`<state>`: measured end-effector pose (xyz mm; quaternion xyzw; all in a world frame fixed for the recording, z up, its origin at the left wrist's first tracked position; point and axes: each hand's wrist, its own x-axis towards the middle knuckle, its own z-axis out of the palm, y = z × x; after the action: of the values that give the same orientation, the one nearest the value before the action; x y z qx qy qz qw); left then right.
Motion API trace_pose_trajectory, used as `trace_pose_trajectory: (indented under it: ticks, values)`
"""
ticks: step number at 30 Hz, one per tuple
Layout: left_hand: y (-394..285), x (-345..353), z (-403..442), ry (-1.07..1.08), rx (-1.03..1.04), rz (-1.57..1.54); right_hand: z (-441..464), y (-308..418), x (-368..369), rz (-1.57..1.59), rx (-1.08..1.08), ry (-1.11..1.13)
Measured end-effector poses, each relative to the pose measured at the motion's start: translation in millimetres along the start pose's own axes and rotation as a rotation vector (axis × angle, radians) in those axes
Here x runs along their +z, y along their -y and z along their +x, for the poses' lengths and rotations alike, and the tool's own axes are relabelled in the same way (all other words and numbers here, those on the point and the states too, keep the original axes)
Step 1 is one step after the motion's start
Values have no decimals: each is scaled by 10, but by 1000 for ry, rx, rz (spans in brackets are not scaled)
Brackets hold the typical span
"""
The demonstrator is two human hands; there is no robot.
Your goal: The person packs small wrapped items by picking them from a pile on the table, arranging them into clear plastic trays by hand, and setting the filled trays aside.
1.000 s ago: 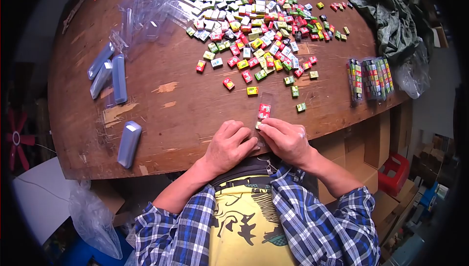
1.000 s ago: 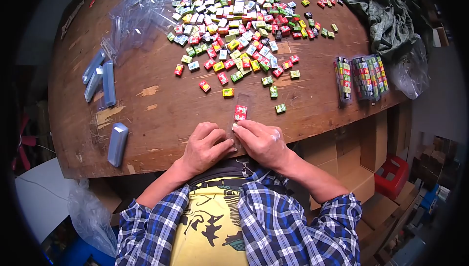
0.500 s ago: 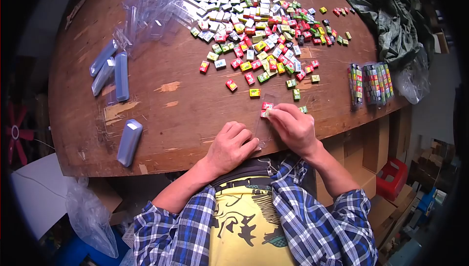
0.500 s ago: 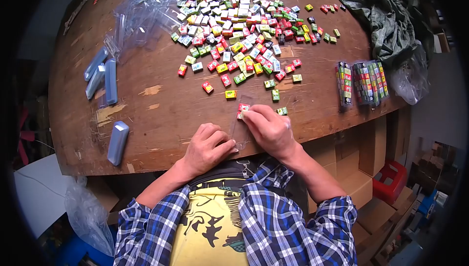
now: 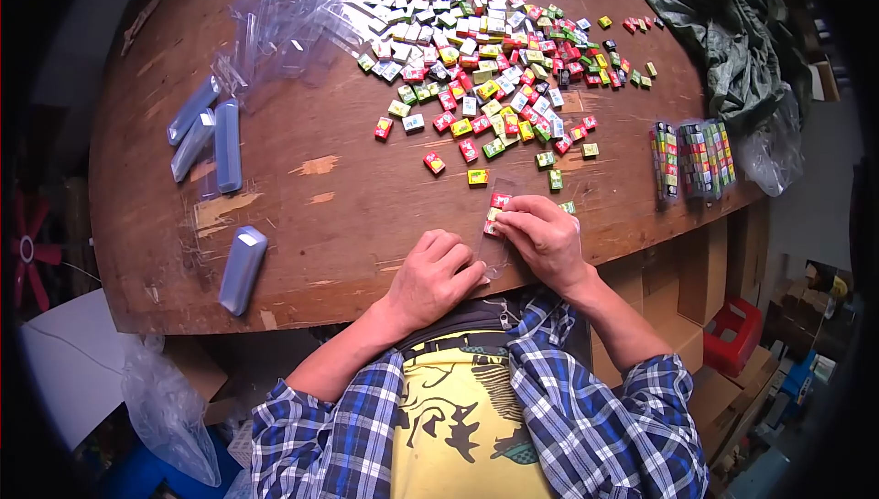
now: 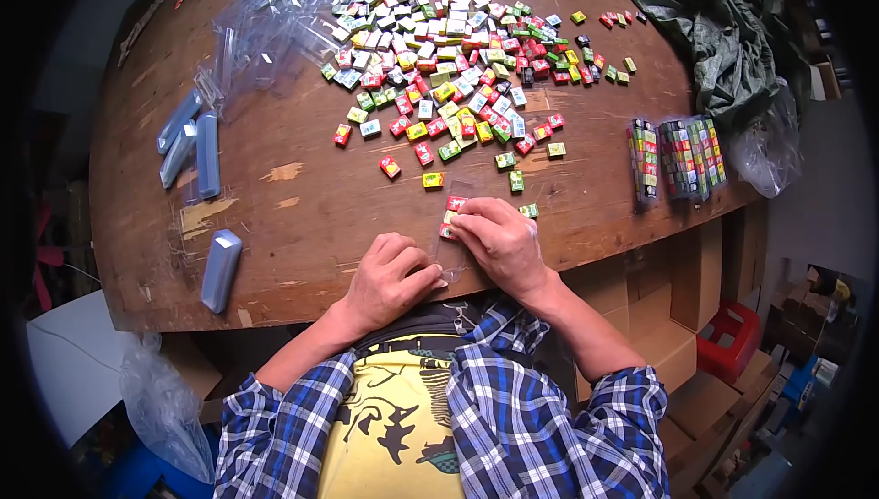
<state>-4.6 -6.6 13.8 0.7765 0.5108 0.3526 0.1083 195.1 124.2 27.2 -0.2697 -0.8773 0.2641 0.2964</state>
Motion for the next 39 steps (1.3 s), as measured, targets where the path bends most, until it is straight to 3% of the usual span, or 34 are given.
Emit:
trace_pose_trajectory:
  ticks: [10,15,18,30,37,39]
  values:
    - [-12,-14,-20,4,16,-9,361,13,-10,46,45,46]
    - [-17,-32,6,7,38,-17,735,-51,85,-116,-49,58]
    - [-6,-37,-11,15,23,-40,682,-177,55,-122,-27,114]
    - [3,-8,-18,23,13,-42,195,-190,-75,22,70,-15]
    - [2,-10,-12,7,19,-34,438,-178,-160,-25,31,197]
    - [11,-7,-7,-1,18,-45,617,-242,-69,0,-9,142]
